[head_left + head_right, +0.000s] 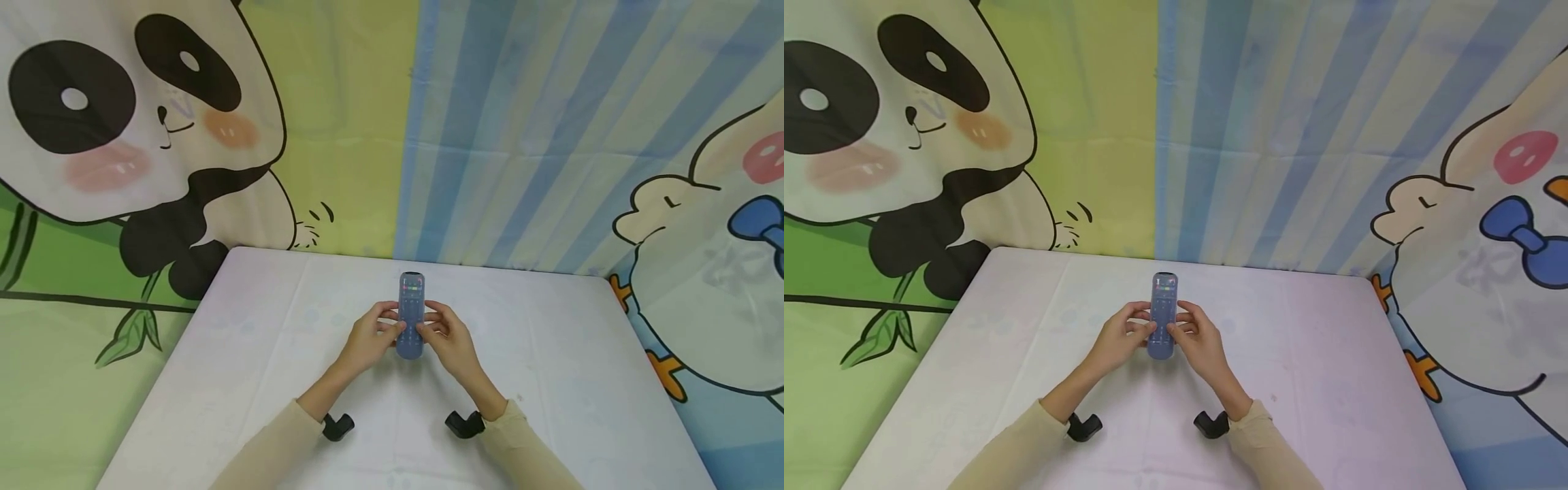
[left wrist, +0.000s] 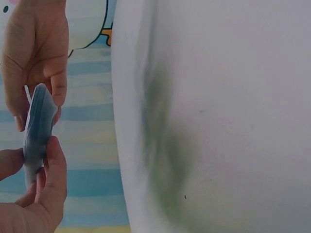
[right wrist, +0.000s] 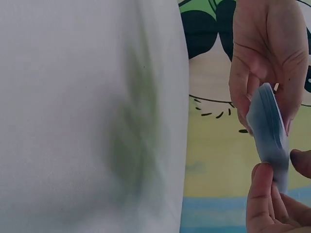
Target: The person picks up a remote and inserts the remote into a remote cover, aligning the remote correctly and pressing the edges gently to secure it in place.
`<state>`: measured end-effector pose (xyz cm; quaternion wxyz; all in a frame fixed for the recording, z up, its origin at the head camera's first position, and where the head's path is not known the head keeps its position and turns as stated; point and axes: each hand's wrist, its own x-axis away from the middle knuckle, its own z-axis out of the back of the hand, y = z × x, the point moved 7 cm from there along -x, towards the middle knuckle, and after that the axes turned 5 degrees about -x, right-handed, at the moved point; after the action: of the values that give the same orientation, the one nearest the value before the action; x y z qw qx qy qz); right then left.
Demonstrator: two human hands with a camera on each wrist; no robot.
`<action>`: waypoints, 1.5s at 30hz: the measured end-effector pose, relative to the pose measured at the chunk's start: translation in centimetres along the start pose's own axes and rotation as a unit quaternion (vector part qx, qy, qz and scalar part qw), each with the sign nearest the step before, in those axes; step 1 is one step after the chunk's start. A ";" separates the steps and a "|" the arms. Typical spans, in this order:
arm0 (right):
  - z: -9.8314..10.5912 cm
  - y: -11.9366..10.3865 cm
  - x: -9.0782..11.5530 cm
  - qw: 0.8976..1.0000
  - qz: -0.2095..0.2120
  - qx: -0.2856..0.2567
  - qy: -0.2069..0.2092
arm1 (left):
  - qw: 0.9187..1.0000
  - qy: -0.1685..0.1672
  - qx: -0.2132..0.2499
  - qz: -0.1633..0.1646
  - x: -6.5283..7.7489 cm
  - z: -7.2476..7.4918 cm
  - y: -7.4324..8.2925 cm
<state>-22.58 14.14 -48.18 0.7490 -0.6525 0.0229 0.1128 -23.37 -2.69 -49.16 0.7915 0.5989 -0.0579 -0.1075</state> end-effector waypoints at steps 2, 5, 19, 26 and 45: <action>0.0 0.5 -0.6 1.000 -0.004 0.018 0.007 | 1.000 0.001 -0.012 0.004 -1.0 0.0 -0.6; -0.1 1.5 -1.3 0.999 -0.017 0.046 0.013 | 0.999 -0.003 -0.048 0.015 -2.4 -0.2 -1.6; 0.0 6.6 -3.0 0.987 -0.113 0.116 -0.004 | 0.987 -0.030 -0.142 0.070 -5.2 -1.6 -5.2; 0.1 7.5 -3.1 0.983 -0.131 0.127 -0.019 | 0.987 -0.048 -0.124 0.089 -5.4 -2.2 -5.9; 0.8 7.5 -2.5 0.984 -0.143 0.103 -0.002 | 0.985 -0.026 -0.150 0.083 -4.7 -1.0 -5.6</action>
<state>-26.65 15.54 -54.90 0.8205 -0.5685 -0.0603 0.0029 -28.27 -2.11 -54.66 0.8769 0.4633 -0.1111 -0.0645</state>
